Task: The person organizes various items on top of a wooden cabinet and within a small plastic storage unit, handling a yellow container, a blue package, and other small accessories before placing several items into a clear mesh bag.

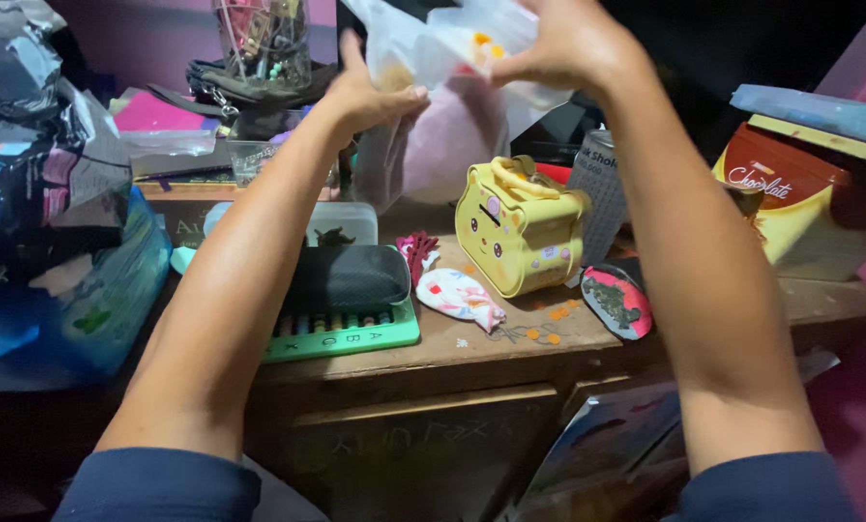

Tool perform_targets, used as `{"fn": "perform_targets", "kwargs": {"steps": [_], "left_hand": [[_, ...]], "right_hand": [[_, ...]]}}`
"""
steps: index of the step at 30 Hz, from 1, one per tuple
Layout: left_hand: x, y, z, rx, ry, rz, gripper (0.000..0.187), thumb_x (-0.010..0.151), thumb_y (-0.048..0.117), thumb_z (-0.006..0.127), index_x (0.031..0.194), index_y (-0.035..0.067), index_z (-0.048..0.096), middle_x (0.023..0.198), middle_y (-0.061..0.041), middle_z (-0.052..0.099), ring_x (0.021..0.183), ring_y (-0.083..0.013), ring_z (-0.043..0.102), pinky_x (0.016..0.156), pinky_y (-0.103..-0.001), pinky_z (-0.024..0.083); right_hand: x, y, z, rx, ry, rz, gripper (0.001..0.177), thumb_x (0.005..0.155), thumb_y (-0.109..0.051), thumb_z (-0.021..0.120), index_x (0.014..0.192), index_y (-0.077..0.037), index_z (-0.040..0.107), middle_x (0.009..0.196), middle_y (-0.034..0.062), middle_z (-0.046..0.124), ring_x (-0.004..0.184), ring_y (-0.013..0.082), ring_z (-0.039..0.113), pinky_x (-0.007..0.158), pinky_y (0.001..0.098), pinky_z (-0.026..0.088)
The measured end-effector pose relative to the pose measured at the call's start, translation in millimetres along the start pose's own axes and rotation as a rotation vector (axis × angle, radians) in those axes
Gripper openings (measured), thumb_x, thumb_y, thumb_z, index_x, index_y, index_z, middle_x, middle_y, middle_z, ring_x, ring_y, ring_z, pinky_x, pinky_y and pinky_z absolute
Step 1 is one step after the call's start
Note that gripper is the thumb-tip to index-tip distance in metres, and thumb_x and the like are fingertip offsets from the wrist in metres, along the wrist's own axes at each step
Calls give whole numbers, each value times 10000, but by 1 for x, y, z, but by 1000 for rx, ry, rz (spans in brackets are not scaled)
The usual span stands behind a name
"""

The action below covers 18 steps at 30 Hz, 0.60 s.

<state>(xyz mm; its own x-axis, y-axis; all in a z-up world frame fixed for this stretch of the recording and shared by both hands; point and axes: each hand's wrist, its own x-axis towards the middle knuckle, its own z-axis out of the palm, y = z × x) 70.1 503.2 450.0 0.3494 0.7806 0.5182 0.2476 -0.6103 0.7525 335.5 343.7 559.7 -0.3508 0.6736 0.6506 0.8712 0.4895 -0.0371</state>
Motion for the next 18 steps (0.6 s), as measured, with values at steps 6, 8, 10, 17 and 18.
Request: {"fn": "perform_targets", "kwargs": {"steps": [6, 8, 10, 17, 18], "left_hand": [[-28, 21, -9, 912, 611, 478, 1030, 809, 308, 922, 1642, 192, 328, 1569, -270, 319, 1459, -532, 259, 1196, -634, 292], [-29, 19, -12, 1340, 730, 788, 737, 939, 291, 847, 1567, 299, 461, 1706, -117, 284, 1622, -387, 165, 1267, -615, 184], [-22, 22, -7, 1216, 302, 537, 495, 882, 302, 779, 1360, 300, 651, 1631, -60, 401, 1568, -369, 220, 1146, -748, 171], [-65, 94, -38, 819, -184, 2, 1347, 574, 369, 934, 1633, 272, 108, 1554, -131, 460, 1451, -312, 432, 1219, -634, 196], [-73, 108, -39, 824, -178, 9, 1347, 574, 369, 934, 1633, 272, 108, 1554, -131, 460, 1451, -312, 432, 1219, -634, 196]], "right_hand": [[-5, -34, 6, -91, -92, 6, 990, 564, -485, 918, 1422, -98, 613, 1270, 210, 699, 1099, 354, 707, 966, 414, 544], [-6, -51, 5, -220, -175, -14, 1025, 583, -533, 919, 1459, -130, 572, 1228, 250, 688, 1068, 394, 696, 963, 434, 535], [-14, -63, 9, -197, -226, -49, 1024, 587, -491, 906, 1485, -163, 539, 1192, 253, 697, 1053, 384, 704, 964, 432, 537], [-21, -70, 15, -63, -369, 30, 1097, 559, -385, 879, 1556, -267, 436, 1154, 218, 730, 1037, 350, 727, 939, 410, 557], [-21, -68, 16, -26, -424, 58, 1101, 570, -370, 867, 1569, -280, 412, 1166, 213, 730, 1044, 333, 735, 956, 392, 559]]}}
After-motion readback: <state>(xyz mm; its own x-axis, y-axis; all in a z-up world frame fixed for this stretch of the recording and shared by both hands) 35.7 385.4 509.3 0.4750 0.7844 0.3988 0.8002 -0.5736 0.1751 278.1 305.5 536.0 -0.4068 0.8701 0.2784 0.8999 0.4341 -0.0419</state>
